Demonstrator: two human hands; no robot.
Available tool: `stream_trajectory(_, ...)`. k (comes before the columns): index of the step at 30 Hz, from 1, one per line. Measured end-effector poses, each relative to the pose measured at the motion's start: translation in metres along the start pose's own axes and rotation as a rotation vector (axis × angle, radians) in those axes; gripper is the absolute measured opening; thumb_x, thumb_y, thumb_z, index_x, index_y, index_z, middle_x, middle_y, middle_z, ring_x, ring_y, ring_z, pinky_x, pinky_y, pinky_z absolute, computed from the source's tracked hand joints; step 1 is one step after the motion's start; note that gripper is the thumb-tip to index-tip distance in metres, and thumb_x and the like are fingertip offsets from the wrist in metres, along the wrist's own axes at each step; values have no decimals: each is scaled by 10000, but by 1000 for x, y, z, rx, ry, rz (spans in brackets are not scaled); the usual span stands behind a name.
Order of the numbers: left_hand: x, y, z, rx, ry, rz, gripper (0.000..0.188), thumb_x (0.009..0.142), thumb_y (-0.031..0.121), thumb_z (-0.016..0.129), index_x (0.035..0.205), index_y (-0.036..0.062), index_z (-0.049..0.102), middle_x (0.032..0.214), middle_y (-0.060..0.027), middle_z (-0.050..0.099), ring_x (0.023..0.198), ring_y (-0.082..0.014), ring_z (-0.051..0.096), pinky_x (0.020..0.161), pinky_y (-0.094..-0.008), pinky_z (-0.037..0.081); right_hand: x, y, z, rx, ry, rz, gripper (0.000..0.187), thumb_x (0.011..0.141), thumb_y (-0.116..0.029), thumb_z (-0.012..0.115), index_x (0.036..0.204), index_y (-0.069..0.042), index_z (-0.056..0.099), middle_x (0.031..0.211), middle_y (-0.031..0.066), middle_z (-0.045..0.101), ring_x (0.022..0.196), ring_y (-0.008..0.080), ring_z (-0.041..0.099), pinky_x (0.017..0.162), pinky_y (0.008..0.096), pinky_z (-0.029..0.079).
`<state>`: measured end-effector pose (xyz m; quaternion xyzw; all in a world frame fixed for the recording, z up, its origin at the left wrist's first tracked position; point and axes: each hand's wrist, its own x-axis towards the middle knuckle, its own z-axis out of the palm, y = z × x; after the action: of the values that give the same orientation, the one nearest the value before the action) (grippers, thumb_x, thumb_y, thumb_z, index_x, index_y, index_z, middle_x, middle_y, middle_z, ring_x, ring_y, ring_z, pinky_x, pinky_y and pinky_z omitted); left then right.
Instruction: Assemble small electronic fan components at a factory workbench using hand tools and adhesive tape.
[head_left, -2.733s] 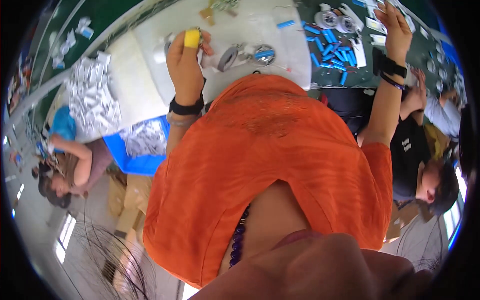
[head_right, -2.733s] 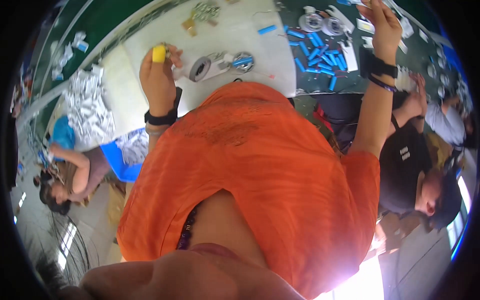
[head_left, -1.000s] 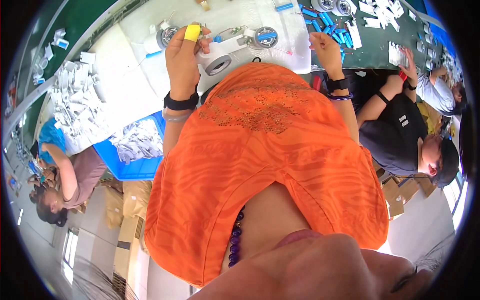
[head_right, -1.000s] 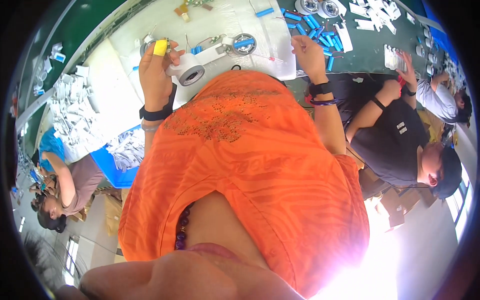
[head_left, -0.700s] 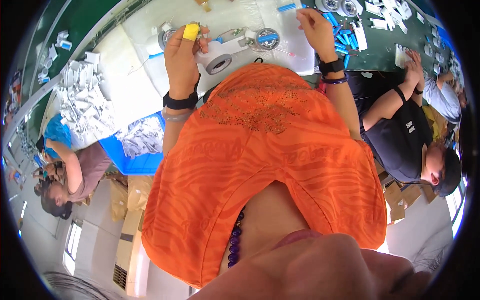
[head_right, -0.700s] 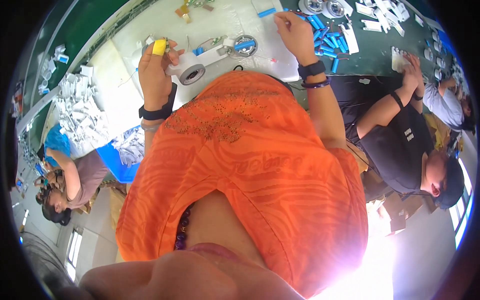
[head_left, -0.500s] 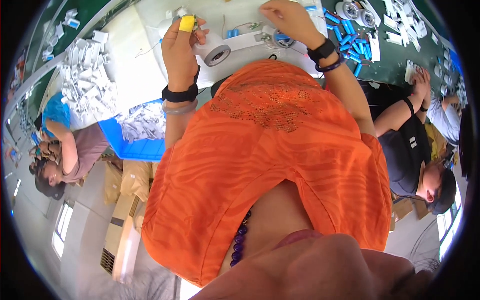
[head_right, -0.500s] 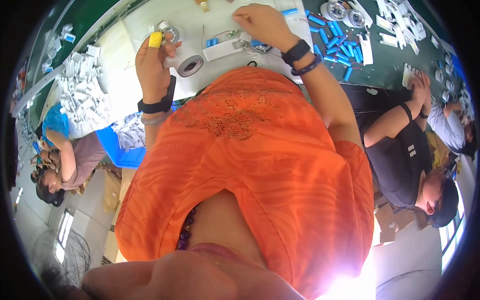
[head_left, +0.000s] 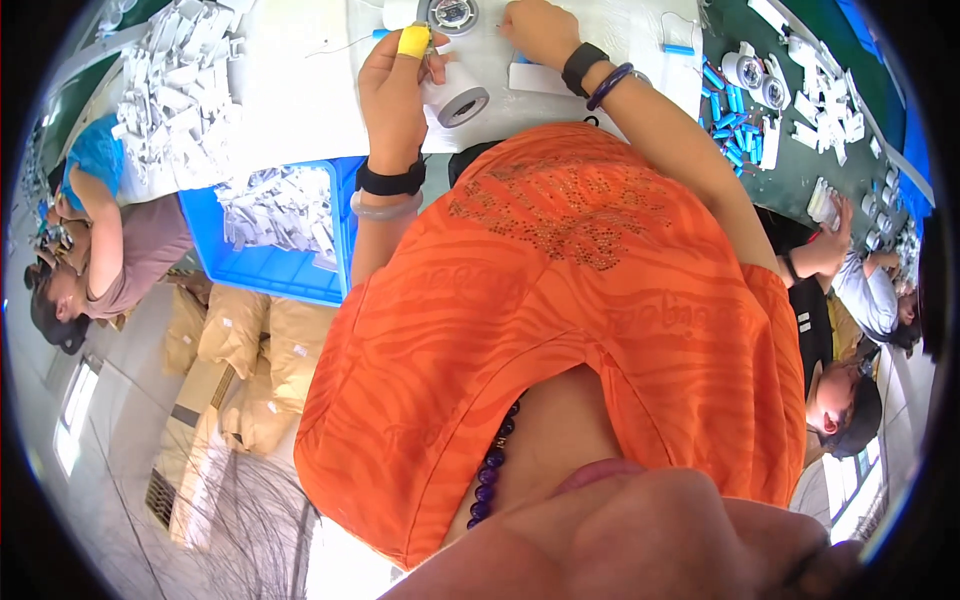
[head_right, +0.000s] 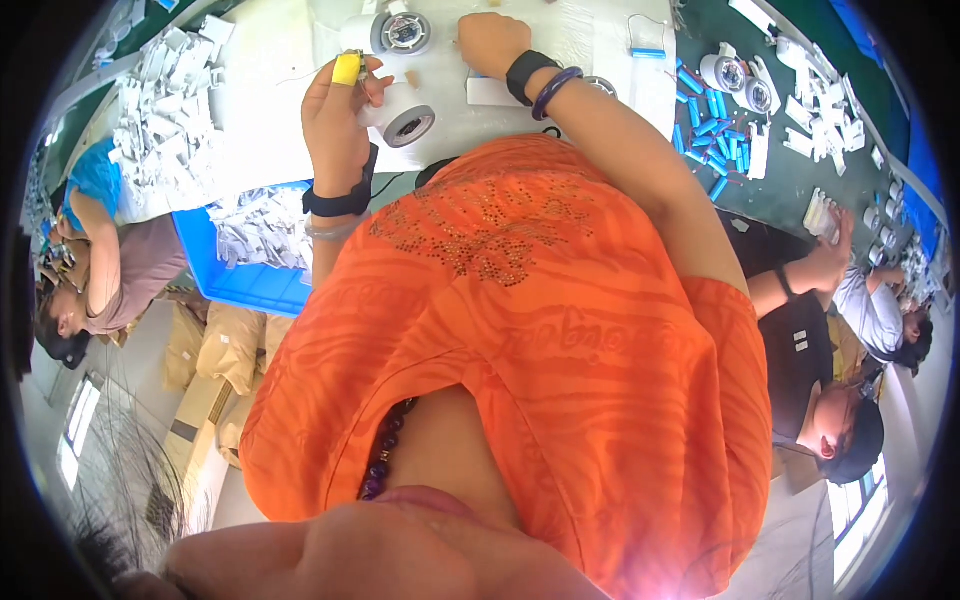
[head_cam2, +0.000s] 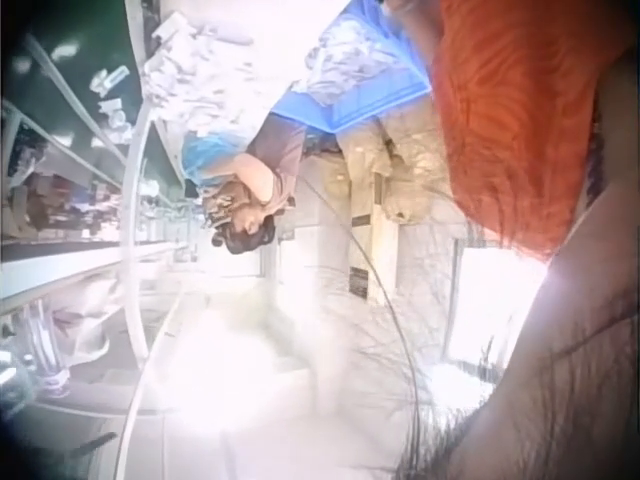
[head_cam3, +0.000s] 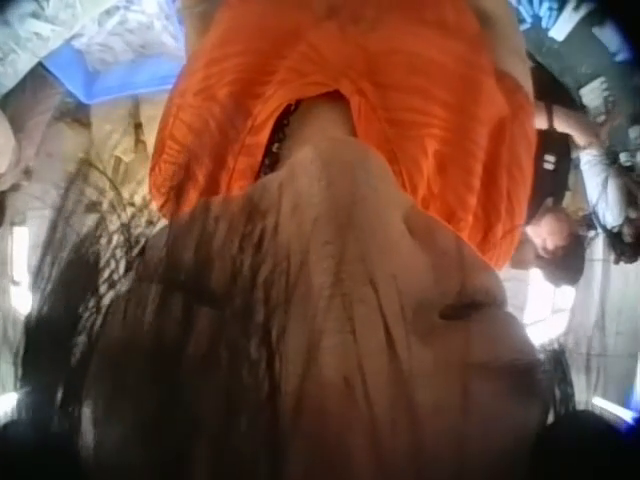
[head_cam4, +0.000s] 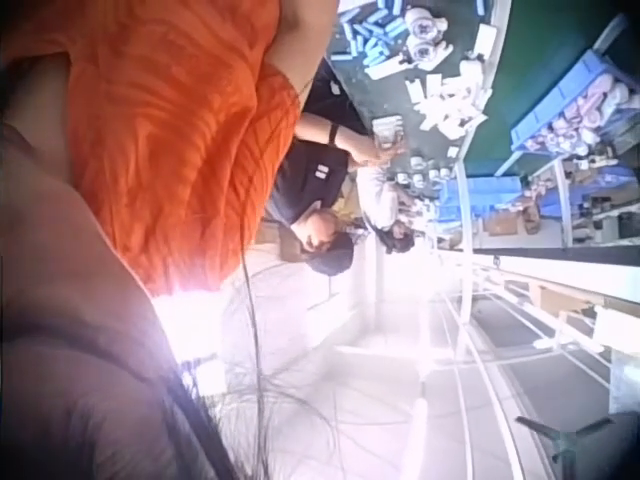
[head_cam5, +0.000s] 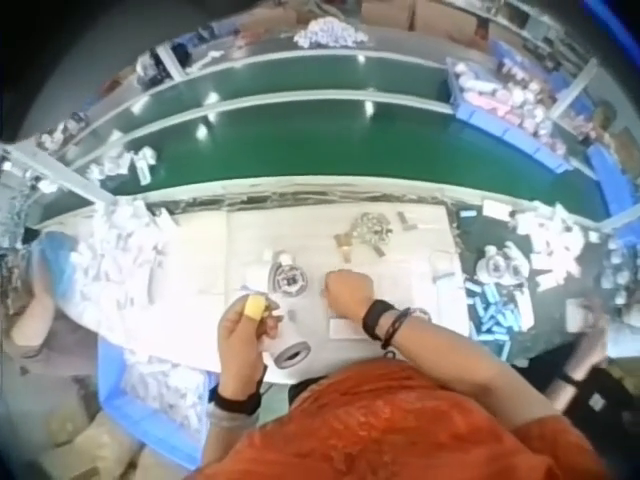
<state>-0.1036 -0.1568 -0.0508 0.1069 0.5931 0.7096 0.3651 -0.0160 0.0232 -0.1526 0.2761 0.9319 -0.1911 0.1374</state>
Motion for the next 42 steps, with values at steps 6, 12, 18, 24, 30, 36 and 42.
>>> stream_trajectory(6,-3,5,-5,10,-23,-35,242,979,159,491,998,-48,615,730,-48,564,648,-118,505,888,-360,509,-12,14,2,674,21,-181,206,917,-237,601,938,-32,592,900,115,669,888,202,672,777,340,508)
stream_trajectory(12,-4,4,16,-10,-170,-54,229,984,155,485,1007,-26,623,810,-50,599,675,-103,509,804,-286,488,-80,-2,-96,1399,-152,-196,197,970,-205,558,998,-13,590,887,52,657,806,145,653,842,284,491)
stream_trajectory(18,-7,6,50,35,-431,-73,258,988,193,499,1055,-23,623,938,-79,649,691,-103,502,677,-247,440,-122,19,-130,1442,-174,-203,215,962,-213,582,1062,-24,599,840,25,636,716,99,609,760,246,486)
stream_trajectory(24,-11,10,77,111,-505,-41,222,966,162,546,1083,-7,630,911,-49,655,689,-90,513,656,-227,439,-144,32,-130,1424,-71,-129,221,962,-221,585,1058,-22,589,835,9,615,643,65,514,713,230,478)
stream_trajectory(30,-26,13,103,114,-368,91,188,875,89,645,1043,3,646,813,-17,645,689,-55,537,607,-208,430,-152,45,-127,1711,-251,-170,235,968,-221,567,1036,3,585,792,-8,578,595,45,454,810,261,506)
stream_trajectory(36,-19,-10,94,230,-460,140,227,852,141,693,1035,15,648,780,-2,632,664,-46,511,583,-204,413,-156,50,-122,1756,-367,-170,244,969,-227,566,1042,5,585,777,-7,576,588,45,463,777,236,502)
stream_trajectory(42,-24,9,95,204,-455,-83,202,887,92,654,1055,-16,628,878,-33,662,736,-68,564,664,-197,445,-173,33,-129,1308,63,-117,186,905,-123,657,1055,-14,645,841,10,621,658,77,556,607,231,455)
